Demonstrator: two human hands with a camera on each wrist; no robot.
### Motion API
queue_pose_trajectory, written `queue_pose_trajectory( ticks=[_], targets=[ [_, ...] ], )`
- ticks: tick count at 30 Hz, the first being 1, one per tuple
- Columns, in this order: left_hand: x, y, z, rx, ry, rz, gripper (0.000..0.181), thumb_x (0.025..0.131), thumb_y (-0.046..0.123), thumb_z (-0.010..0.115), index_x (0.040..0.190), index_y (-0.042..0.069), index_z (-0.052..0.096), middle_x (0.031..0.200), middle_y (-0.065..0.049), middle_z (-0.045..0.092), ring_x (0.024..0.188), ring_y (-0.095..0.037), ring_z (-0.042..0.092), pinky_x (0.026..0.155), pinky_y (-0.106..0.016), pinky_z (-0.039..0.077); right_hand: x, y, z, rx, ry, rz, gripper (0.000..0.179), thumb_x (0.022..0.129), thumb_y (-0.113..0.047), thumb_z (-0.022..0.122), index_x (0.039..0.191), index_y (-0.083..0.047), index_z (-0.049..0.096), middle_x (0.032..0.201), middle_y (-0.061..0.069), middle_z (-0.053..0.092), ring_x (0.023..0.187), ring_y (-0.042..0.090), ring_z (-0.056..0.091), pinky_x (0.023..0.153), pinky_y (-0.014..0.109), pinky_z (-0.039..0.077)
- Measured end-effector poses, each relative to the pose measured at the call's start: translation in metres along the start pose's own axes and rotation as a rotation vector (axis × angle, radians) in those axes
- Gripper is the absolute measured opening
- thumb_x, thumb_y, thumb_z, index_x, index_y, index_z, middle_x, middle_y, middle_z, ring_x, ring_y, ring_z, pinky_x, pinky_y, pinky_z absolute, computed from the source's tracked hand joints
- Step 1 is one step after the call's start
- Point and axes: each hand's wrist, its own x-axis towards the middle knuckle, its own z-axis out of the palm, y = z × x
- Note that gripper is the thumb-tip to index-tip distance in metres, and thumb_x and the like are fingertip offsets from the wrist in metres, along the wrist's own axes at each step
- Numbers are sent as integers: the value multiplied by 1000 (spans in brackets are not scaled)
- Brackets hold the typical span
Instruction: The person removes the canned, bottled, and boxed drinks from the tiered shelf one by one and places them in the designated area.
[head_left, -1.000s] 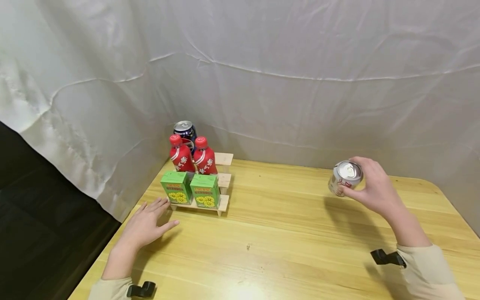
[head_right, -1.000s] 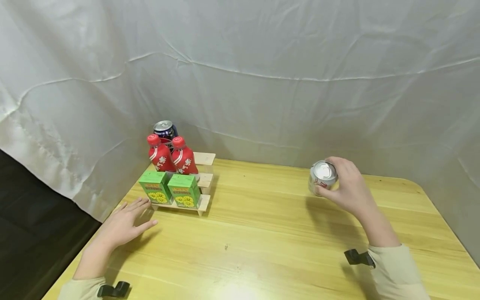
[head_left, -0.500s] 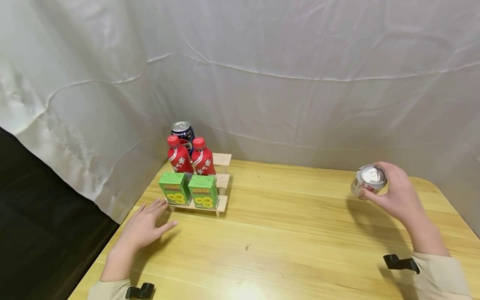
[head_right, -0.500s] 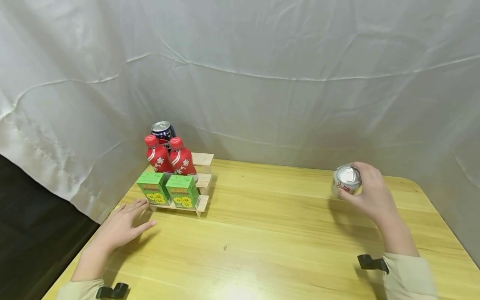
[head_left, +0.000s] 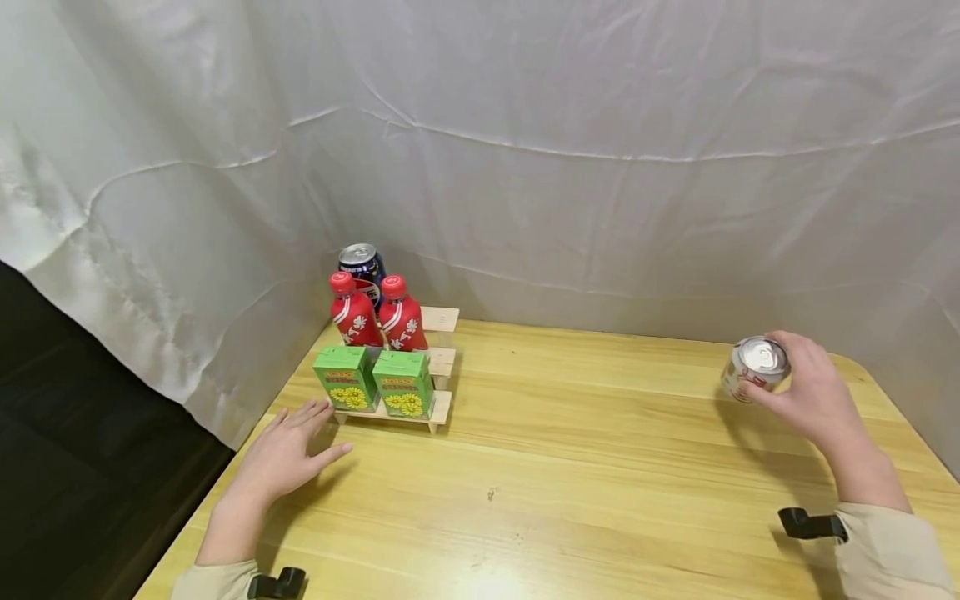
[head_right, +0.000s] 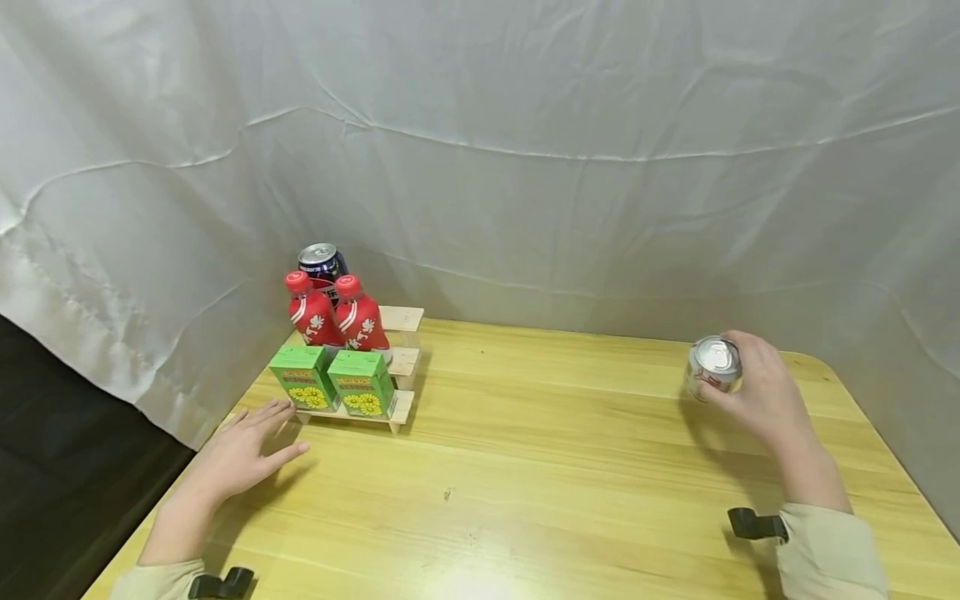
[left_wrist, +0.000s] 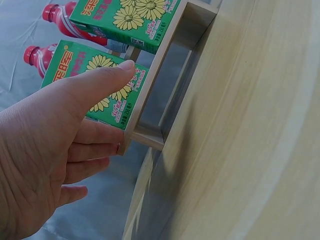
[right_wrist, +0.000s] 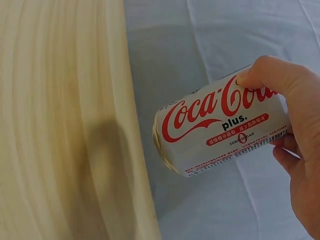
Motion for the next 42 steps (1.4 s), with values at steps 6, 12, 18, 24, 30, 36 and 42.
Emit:
queue_pose_trajectory(
  ticks=[6,12,18,24,30,36,42],
  targets=[
    [-1,2,-1,-3,-3,0,75,88,57,61,138,2,53,145,-19,50,139,-40,41,117,-62,26,-4,11,1,-18,-39,28,76,64,-4,82,128,11,42,119,36,48,107,51,42,83,66,37],
    [0,3,-2,-7,-4,-3,75,88,58,61,138,2,53,145,-19,51,139,-40,41,117,-62,27,-8,21,2,-19,-69,59,76,67,-4,82,128,13,41,120,38,47,107,53,43,84,68,37],
    [0,3,-2,-6,-6,4,75,88,58,61,138,2,54,145,-19,51,138,-41,41,116,-62,27,-12,30,1,-22,-92,95,76,68,-6,82,129,11,41,117,37,48,104,51,44,81,66,38],
    [1,2,-1,-1,-4,8,75,88,58,61,138,2,54,145,-19,51,138,-41,42,116,-63,28,-15,39,1,-13,-109,124,73,72,-9,81,131,11,40,119,38,48,106,53,43,83,67,37],
    [1,1,0,0,4,11,76,88,58,61,138,1,54,145,-20,50,138,-41,42,116,-63,28,-14,43,-1,0,-122,155,73,75,-11,79,132,12,39,119,38,49,106,54,44,83,69,37],
    [1,-1,2,-2,0,10,77,88,59,60,138,1,53,146,-20,49,139,-41,41,116,-63,27,-10,46,-3,-22,-155,157,73,77,-17,78,132,10,39,116,36,48,101,51,46,78,69,39],
    [1,-2,3,-5,-12,2,77,89,59,60,139,1,52,147,-20,49,139,-41,41,117,-62,26,-4,51,-1,-61,-204,168,80,80,-22,76,138,11,32,119,39,44,102,53,45,78,72,40]
  ],
)
